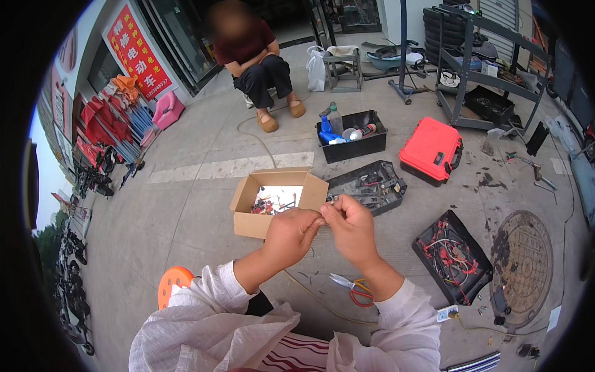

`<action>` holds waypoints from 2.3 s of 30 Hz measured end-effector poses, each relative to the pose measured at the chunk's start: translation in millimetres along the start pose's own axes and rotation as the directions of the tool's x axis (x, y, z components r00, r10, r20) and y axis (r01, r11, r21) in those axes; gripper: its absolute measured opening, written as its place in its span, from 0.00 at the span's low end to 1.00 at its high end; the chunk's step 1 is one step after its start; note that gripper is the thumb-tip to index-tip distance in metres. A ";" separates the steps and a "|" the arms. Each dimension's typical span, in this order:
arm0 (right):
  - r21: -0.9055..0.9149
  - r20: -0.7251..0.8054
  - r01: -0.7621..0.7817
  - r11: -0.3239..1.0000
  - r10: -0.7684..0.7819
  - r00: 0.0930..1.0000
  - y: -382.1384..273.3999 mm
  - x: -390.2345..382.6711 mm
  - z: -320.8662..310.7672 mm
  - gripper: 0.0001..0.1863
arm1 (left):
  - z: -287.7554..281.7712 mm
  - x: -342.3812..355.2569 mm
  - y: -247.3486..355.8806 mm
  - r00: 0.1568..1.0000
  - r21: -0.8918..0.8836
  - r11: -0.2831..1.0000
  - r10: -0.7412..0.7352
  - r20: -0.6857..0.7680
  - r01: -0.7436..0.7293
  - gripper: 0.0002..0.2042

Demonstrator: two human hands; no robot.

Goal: The person sits on a low stool and uses red-handled scissors to strip the insulation from the ends of several small wires. They handle the wires one at a time, cutting the plastic coating and discarding the scraps into a nearby cardboard box.

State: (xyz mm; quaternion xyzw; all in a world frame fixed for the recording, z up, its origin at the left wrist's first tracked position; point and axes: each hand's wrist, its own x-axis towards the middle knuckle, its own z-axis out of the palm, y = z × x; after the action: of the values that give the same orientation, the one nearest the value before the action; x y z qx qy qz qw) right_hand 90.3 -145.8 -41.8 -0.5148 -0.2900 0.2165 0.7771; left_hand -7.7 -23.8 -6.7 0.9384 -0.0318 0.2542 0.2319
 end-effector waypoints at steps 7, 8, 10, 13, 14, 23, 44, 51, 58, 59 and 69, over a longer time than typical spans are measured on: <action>0.299 0.164 -0.165 0.940 0.120 0.979 -6.5 3.4 -7.1 0.08 | -0.6 5.1 -10.6 0.807 -0.727 0.353 -0.300 0.508 0.589 0.13; 0.290 0.226 -0.187 0.938 0.123 0.966 -5.7 4.0 -7.1 0.08 | -1.3 -0.1 -18.0 0.740 -0.740 0.124 -0.271 0.615 0.661 0.14; 0.277 0.251 -0.274 0.921 0.206 0.946 -19.2 3.6 -4.2 0.08 | -7.1 -2.4 -23.0 0.696 -0.711 -0.020 -0.182 0.694 0.703 0.16; 0.286 0.263 -0.242 0.927 0.167 0.950 -9.2 4.3 -11.7 0.09 | -3.6 0.1 -15.7 0.714 -0.722 0.019 -0.172 0.679 0.692 0.17; 0.297 0.246 -0.232 0.926 0.160 0.956 -7.6 1.6 -12.7 0.09 | -0.9 0.6 -13.7 0.731 -0.734 0.070 -0.189 0.655 0.676 0.17; 0.198 0.008 -0.149 0.969 0.150 0.989 11.5 2.1 -4.7 0.09 | 13.2 -0.5 -9.3 0.996 0.101 0.995 -0.011 0.091 0.002 0.09; -0.820 0.362 0.498 0.283 -0.420 0.833 -78.6 -31.6 21.4 0.07 | 16.1 -93.4 -314.6 0.252 -0.106 0.229 -0.895 0.367 0.968 0.11; -0.940 0.035 0.162 0.301 -0.386 0.922 -78.3 -23.9 1.7 0.06 | 60.6 -58.8 -347.7 0.279 -0.156 0.239 -0.902 0.329 0.958 0.20; -0.951 -0.007 0.098 0.292 -0.338 0.941 -68.5 -21.2 -11.4 0.07 | 93.4 -120.2 -369.5 0.597 0.150 0.668 -0.727 0.338 0.729 0.20; -0.951 0.001 0.104 0.292 -0.331 0.944 -66.9 -20.3 -12.9 0.07 | 92.7 -129.1 -369.2 0.591 0.104 0.663 -0.718 0.367 0.741 0.20; -0.919 -0.012 0.068 0.389 -0.200 0.980 -51.6 -14.8 -35.2 0.08 | 80.9 -149.4 -352.3 0.711 0.120 0.837 -0.521 0.472 0.533 0.24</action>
State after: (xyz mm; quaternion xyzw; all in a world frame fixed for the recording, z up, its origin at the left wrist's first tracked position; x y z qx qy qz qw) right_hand 105.1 -198.4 -8.0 -0.8427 -0.3539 -0.0722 0.3992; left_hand -37.6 244.7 -289.5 0.9380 0.1765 -0.0672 0.2908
